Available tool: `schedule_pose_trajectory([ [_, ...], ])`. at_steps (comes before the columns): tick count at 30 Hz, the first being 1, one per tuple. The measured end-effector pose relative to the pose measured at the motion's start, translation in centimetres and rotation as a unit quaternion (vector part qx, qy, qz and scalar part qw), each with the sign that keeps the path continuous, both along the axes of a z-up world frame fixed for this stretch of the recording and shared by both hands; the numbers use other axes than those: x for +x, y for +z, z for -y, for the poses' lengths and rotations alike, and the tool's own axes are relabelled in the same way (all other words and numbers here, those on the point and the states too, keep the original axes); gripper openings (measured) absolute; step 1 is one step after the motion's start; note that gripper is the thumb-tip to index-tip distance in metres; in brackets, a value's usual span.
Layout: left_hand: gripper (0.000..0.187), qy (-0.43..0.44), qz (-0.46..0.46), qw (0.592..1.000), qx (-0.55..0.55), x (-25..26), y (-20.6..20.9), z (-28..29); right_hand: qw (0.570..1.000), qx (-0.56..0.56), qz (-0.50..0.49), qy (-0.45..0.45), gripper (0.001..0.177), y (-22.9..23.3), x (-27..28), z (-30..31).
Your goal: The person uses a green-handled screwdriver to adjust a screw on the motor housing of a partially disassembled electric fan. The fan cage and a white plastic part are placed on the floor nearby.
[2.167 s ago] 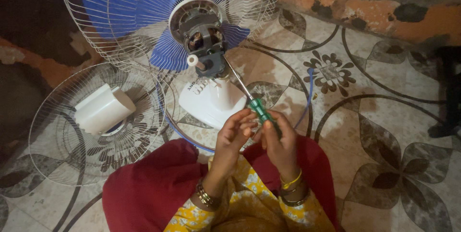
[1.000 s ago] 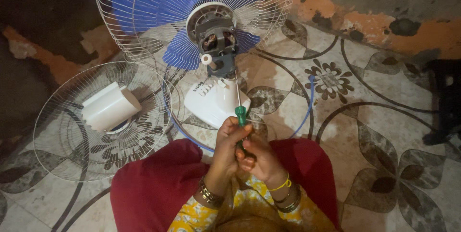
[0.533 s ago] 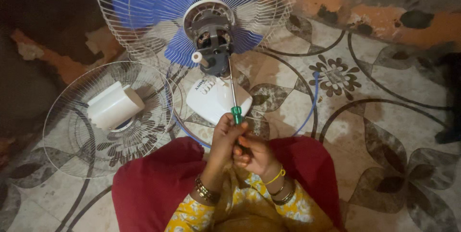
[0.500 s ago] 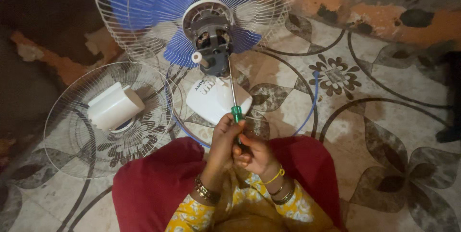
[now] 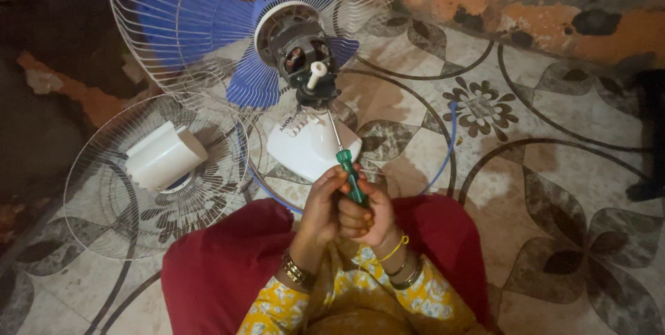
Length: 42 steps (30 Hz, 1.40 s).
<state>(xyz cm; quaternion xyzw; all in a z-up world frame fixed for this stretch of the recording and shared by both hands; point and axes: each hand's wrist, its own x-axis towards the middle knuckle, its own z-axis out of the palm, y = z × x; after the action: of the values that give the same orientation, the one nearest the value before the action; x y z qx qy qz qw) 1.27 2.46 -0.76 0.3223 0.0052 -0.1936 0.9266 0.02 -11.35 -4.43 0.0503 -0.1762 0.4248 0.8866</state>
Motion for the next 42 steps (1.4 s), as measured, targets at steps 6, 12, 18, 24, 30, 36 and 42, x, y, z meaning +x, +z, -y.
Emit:
schedule_pose_trajectory([
  [6,0.024,0.038,0.011,0.999,0.009,-0.1,-0.4,0.1,0.977,-0.193,0.026,-0.085,0.036,1.4,-0.7,0.2],
  [12,0.038,-0.027,-0.011,0.999,-0.039,-0.4,0.7,-0.5,0.906,-0.366,0.027,-0.212,0.029,5.1,-3.1,-1.6],
  [18,0.04,-0.07,0.06,0.995,-0.044,-0.6,1.4,-1.1,0.902,-0.349,0.091,-0.238,0.025,7.5,-3.7,-2.1],
  [24,0.037,-0.024,0.015,0.999,-0.032,-0.2,3.0,-0.1,0.892,-0.383,0.064,-0.233,0.03,8.8,-3.0,-1.4],
  [30,0.029,-0.053,0.004,0.998,-0.023,-0.2,6.3,3.0,0.9,-0.343,0.013,-0.267,0.029,10.1,-3.1,1.2],
  [36,0.026,-0.067,-0.026,0.996,-0.052,-1.6,6.2,1.3,0.866,-0.41,0.041,-0.284,0.023,10.2,-4.6,-0.2],
  [42,0.028,-0.044,-0.013,0.993,-0.112,-1.3,4.6,1.1,0.877,-0.408,0.056,-0.249,0.028,9.5,-3.9,-0.8],
])
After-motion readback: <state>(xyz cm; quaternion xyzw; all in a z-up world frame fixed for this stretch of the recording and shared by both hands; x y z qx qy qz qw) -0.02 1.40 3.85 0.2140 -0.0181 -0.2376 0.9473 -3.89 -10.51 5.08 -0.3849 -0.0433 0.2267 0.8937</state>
